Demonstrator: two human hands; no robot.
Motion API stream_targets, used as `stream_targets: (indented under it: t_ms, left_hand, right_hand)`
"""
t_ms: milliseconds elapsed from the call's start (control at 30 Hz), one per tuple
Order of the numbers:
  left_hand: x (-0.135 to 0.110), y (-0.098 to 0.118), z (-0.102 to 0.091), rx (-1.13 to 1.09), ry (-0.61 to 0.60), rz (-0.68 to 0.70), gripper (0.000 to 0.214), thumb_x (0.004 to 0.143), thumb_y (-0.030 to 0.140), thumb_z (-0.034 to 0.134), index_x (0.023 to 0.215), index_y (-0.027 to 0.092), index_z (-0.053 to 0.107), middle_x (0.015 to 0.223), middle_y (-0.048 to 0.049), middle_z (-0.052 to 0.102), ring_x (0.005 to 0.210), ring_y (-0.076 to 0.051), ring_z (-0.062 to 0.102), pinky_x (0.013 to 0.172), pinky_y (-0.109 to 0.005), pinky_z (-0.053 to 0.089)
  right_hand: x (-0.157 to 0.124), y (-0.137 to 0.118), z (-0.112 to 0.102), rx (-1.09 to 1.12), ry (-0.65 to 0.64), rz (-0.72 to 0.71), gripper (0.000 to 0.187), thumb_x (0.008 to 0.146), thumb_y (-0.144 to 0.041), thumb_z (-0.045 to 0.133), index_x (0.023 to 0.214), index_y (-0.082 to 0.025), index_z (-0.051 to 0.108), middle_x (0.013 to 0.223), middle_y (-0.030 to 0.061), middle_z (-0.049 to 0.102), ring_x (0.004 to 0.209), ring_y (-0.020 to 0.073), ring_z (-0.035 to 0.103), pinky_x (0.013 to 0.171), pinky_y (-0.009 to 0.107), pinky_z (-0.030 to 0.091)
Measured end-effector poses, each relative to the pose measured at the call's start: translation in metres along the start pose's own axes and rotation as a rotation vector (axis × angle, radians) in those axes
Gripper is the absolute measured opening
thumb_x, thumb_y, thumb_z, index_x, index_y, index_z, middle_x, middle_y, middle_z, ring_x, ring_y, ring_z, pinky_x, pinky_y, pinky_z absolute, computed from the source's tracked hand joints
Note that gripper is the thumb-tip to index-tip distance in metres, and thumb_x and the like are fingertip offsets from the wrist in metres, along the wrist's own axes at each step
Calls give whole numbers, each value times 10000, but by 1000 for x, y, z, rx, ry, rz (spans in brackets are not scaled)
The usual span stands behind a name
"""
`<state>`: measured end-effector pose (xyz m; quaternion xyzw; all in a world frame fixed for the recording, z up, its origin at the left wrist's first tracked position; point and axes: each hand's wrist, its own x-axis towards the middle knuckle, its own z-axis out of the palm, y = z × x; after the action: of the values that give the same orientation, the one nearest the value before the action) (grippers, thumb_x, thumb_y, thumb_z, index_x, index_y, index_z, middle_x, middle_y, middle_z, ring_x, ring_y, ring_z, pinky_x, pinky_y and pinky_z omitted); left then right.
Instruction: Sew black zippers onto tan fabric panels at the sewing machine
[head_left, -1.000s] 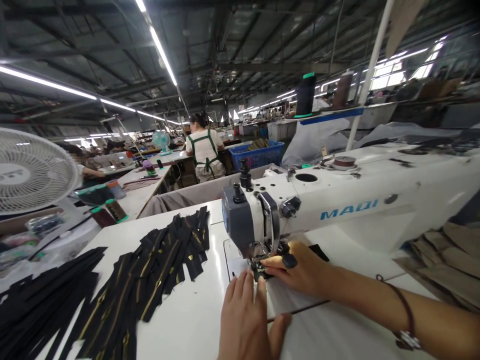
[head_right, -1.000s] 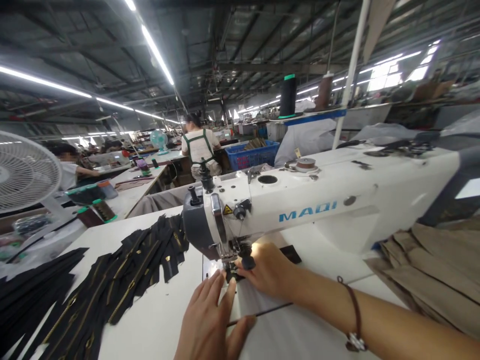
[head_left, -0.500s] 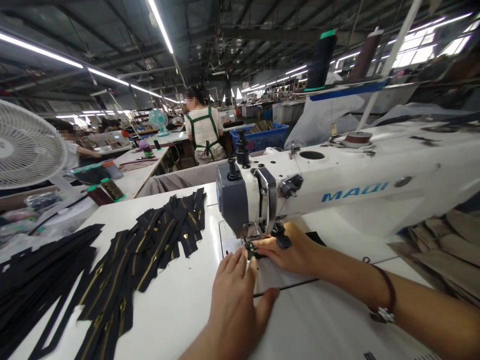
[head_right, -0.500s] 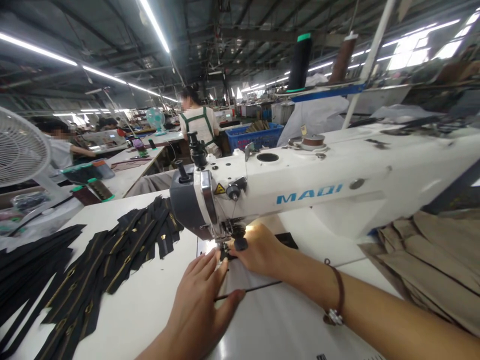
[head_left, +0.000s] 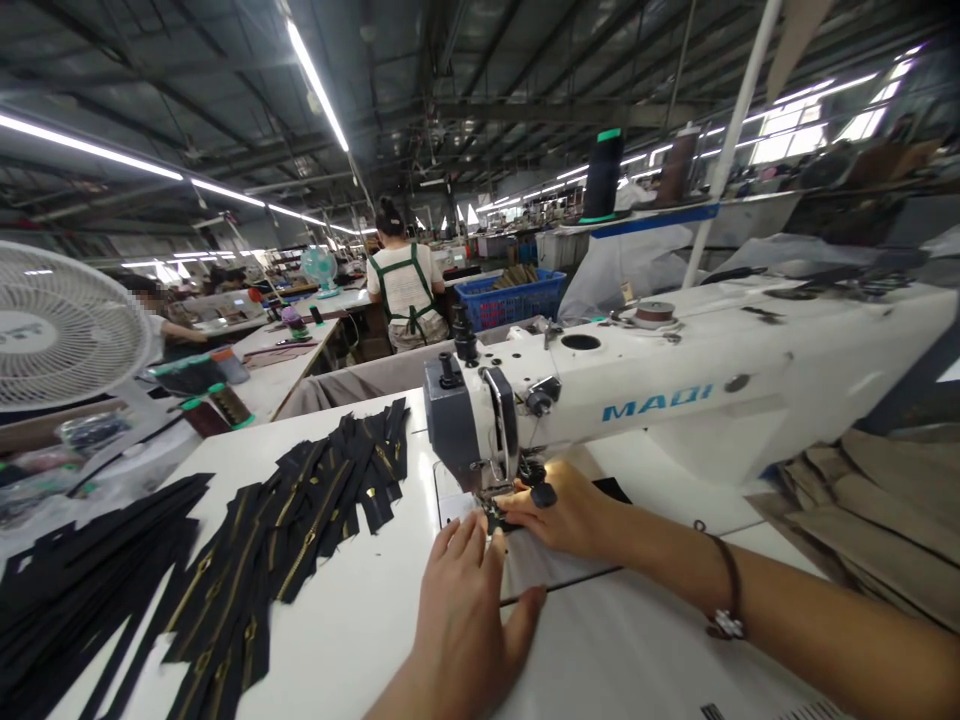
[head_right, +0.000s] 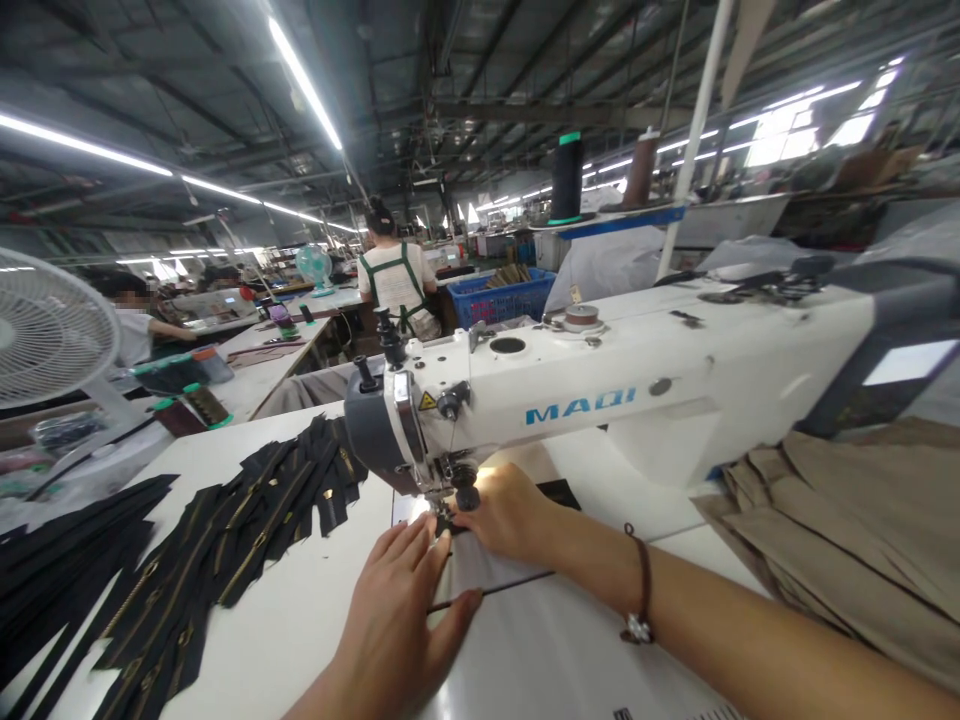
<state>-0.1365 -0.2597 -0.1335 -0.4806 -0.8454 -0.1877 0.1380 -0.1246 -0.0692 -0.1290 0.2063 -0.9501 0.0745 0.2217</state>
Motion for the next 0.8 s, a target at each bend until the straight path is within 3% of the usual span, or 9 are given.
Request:
stream_targets:
  t_ms: [167,333,800]
  left_hand:
    - [3,2,-1,-18,3,-31,428,723,337,660,1084,114,603,1166,-190,612,1114,-359,545,952,-559,425]
    - [5,2,0,1,-25,-58,444,728,356,667,1079,90,610,1162,-205,609,1132,-359,530,975,-550,406]
    - [9,-2,1,30,-14,0,413,756,368,641,1060,90,611,1156,-210,611,1115,-353,543,941,-532,425]
  right_hand:
    - [0,6,6,38,36,-37,321,965,-271,405,862,-178,696,663,49,651,592,143,580,566,237,400]
    - [-1,13,11,71,73,-54,365,962,-282,396,796,-172,703,638,59,651,561,150,576,548,244,400]
    - [-2,16,17,99,62,25,335,929,-278,445,756,-168,709,637,66,650,591,166,582,557,246,385]
